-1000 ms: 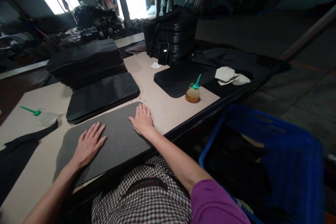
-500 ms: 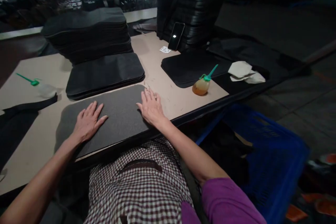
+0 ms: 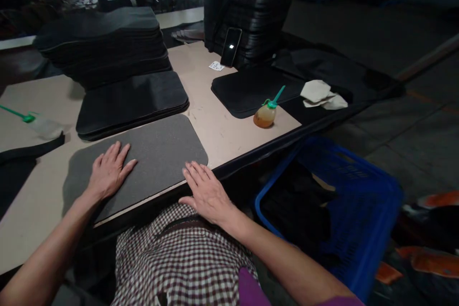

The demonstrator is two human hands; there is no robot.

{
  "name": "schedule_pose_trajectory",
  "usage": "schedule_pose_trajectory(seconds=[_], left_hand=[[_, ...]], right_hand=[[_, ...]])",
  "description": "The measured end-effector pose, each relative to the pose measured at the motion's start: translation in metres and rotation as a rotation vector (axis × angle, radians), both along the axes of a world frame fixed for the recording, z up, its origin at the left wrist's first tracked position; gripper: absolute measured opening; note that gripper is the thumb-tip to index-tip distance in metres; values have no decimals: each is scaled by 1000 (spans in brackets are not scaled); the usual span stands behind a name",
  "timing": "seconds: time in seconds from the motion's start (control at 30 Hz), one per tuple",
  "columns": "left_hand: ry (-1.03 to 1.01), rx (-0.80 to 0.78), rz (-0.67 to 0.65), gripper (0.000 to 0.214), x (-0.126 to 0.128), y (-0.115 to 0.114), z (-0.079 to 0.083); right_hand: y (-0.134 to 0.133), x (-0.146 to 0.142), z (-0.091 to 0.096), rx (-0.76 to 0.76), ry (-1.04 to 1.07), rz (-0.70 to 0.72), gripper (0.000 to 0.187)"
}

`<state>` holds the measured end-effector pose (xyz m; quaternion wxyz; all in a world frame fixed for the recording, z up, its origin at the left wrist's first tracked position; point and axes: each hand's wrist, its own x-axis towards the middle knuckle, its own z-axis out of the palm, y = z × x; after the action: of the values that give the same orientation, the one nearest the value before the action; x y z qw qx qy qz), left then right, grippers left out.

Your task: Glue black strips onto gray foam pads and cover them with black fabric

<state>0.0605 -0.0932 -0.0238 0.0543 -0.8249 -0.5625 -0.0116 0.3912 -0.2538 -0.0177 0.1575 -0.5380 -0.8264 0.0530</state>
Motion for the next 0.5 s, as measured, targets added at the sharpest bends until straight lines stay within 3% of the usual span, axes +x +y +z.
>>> schedule_pose_trajectory(seconds=[0.07,0.17,0.23,0.33,0.43,0.5], left_hand=[[2,-4,7,72,1,-1,1],[8,1,8,72,2,-1,2],[11,9,5,72,1,0,1],[20,23,8,72,-1,1,-3],[26,44,0,71,-4,1,-7],[21,54,-31,71,-7,0,-10]], right_hand=[[-20,10,5,-4,31,-14,75],[-31,19,16,32,109,-48,56],[-24,19,24,70,152,-79,46],[-2,6,26,100,157,-67,50],[14,-8,18,102,154,37,54],[17,-3,11,99,214,97,41]])
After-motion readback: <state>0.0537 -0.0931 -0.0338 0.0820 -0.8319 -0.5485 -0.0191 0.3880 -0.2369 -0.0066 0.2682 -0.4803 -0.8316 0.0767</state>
